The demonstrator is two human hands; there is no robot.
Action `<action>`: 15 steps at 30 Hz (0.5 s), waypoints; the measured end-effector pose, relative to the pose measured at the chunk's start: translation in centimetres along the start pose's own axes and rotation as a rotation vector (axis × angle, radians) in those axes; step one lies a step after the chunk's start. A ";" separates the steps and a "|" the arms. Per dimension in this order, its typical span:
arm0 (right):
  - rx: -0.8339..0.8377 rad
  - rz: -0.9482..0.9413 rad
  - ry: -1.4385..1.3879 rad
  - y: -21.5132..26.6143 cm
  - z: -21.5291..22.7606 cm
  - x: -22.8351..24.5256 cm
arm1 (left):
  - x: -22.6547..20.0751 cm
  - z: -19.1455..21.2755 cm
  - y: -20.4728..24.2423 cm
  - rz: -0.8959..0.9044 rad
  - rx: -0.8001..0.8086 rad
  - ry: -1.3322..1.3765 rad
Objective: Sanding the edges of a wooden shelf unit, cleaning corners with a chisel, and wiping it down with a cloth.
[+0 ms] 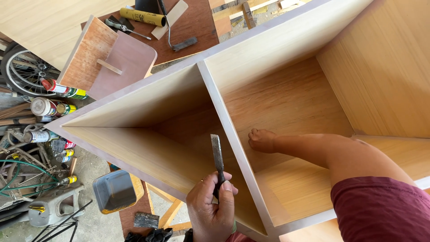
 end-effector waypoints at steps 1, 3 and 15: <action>0.026 0.008 -0.025 -0.2 -0.3 0.1 | 0.2 0.0 0.1 0.014 -0.003 0.008; 0.030 0.004 -0.042 -0.6 -0.2 -0.3 | 0.2 0.0 0.0 0.011 -0.006 -0.002; 0.431 -0.086 -0.442 -3.1 0.2 -5.6 | 0.6 0.0 0.0 0.025 0.015 -0.026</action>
Point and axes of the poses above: each hand's wrist, its own y-axis away from the middle knuckle, its own z-axis out of the back of the hand, x = y × z, the point moved 9 cm from there along -y, towards the middle knuckle, and after that the axes turned 15 degrees about x, right-handed, at the moved point
